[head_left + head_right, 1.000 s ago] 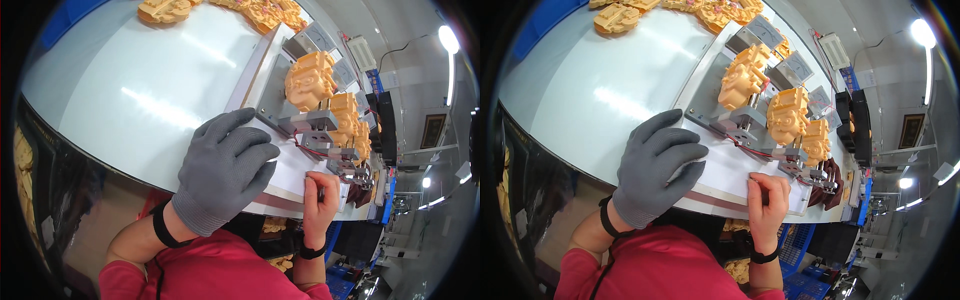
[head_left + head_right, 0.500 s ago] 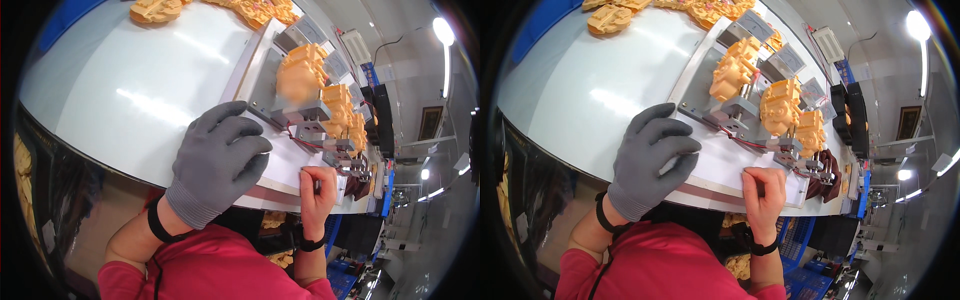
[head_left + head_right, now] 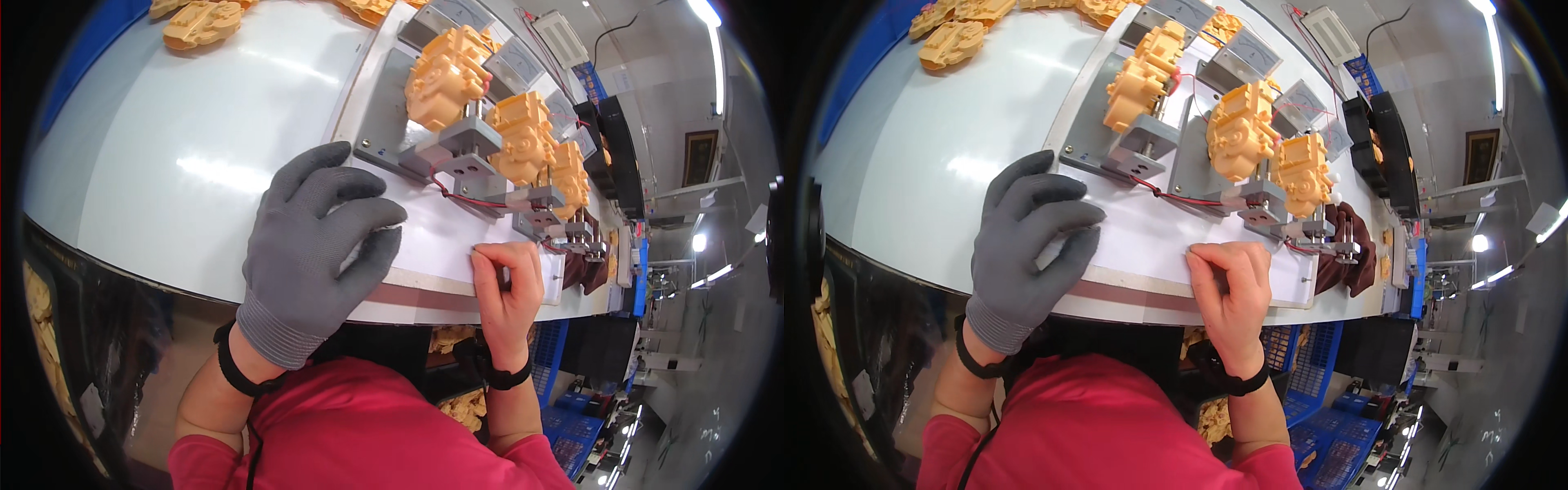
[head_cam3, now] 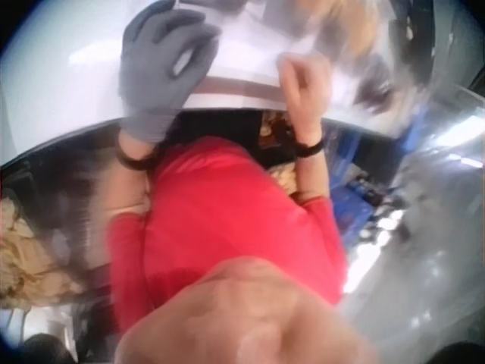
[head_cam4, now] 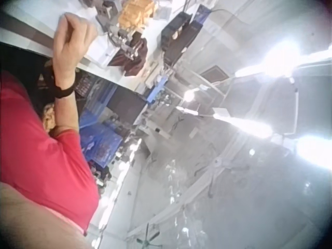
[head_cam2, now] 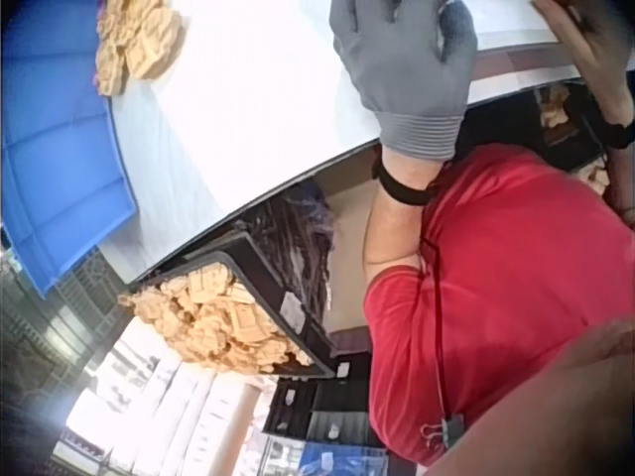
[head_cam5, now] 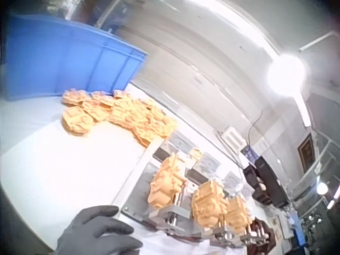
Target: The person places yellow plastic toy components into metal fixtures on a white board, then presses a button to activate the fixtures. They repeat this process for multiple components, removing them after activation and placing them into a blue bin. The person also adjusts the board and wipes it with a cloth during the process.
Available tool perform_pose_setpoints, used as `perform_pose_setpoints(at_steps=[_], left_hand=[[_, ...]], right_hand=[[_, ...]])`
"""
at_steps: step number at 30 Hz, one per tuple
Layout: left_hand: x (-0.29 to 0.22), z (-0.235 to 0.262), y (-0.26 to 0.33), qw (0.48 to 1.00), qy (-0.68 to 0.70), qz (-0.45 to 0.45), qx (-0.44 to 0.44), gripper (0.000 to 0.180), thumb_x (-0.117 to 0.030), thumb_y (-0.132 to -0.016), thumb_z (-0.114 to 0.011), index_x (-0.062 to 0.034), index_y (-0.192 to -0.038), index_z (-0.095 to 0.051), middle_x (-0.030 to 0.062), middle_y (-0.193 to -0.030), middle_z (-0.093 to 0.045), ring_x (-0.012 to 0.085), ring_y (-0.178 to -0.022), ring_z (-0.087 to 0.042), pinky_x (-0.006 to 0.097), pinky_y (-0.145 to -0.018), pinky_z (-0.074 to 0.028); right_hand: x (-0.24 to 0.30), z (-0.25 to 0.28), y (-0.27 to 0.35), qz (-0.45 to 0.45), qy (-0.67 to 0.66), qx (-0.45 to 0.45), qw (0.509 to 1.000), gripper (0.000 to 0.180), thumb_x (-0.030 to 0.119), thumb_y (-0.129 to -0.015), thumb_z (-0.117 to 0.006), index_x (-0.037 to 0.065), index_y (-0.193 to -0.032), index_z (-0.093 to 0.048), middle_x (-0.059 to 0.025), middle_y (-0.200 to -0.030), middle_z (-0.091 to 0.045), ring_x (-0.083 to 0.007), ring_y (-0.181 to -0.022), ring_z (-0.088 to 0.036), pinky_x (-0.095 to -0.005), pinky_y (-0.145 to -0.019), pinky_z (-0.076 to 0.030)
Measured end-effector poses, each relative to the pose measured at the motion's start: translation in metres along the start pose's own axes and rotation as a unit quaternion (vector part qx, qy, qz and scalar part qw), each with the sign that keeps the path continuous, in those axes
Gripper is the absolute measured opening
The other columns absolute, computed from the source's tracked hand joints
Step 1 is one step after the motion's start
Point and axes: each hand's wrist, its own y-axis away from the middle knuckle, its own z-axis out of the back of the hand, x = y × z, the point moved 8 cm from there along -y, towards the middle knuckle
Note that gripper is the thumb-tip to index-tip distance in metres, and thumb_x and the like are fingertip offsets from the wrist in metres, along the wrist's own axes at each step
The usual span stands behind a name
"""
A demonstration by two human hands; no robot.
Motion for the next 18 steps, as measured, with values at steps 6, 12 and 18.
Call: perform_pose_setpoints(at_steps=[6, 12, 18], left_hand=[[-0.003, -0.001, -0.002, 1.0, -0.01, -0.01, -0.016, 0.018, -0.008, -0.074, -0.075, -0.0126, -0.091, -0.072, 0.0079, -0.099, -0.067, 0.0352, -0.111, -0.059, 0.044, -0.097, -0.049], [-0.004, -0.002, -0.002, 1.0, -0.01, -0.01, -0.003, 0.018, -0.007, -0.075, -0.075, -0.0122, -0.092, -0.072, 0.0086, -0.099, -0.067, 0.0369, -0.114, -0.058, 0.044, -0.096, -0.049], [-0.003, -0.004, 0.002, 1.0, -0.013, 0.013, 0.003, 0.017, -0.007, -0.077, -0.074, -0.0114, -0.094, -0.073, 0.009, -0.104, -0.067, 0.0363, -0.12, -0.055, 0.044, -0.098, -0.048]], right_hand=[[-0.003, 0.0, 0.002, 0.009, -0.004, -0.004, 1.0, 0.017, 0.001, -0.079, -0.077, 0.006, -0.093, -0.068, -0.0053, -0.086, -0.062, -0.0227, -0.082, -0.056, -0.0329, -0.076, -0.043], [-0.008, 0.029, 0.003, 0.006, -0.013, -0.048, 0.999, 0.019, 0.0, -0.083, -0.072, 0.004, -0.102, -0.067, -0.008, -0.096, -0.063, -0.0229, -0.088, -0.058, -0.0329, -0.083, -0.044], [-0.057, 0.052, 0.014, -0.093, 0.03, 0.001, 0.995, 0.016, 0.004, -0.09, -0.068, 0.0, -0.105, -0.066, -0.0083, -0.097, -0.062, -0.0208, -0.089, -0.06, -0.0314, -0.083, -0.047]])
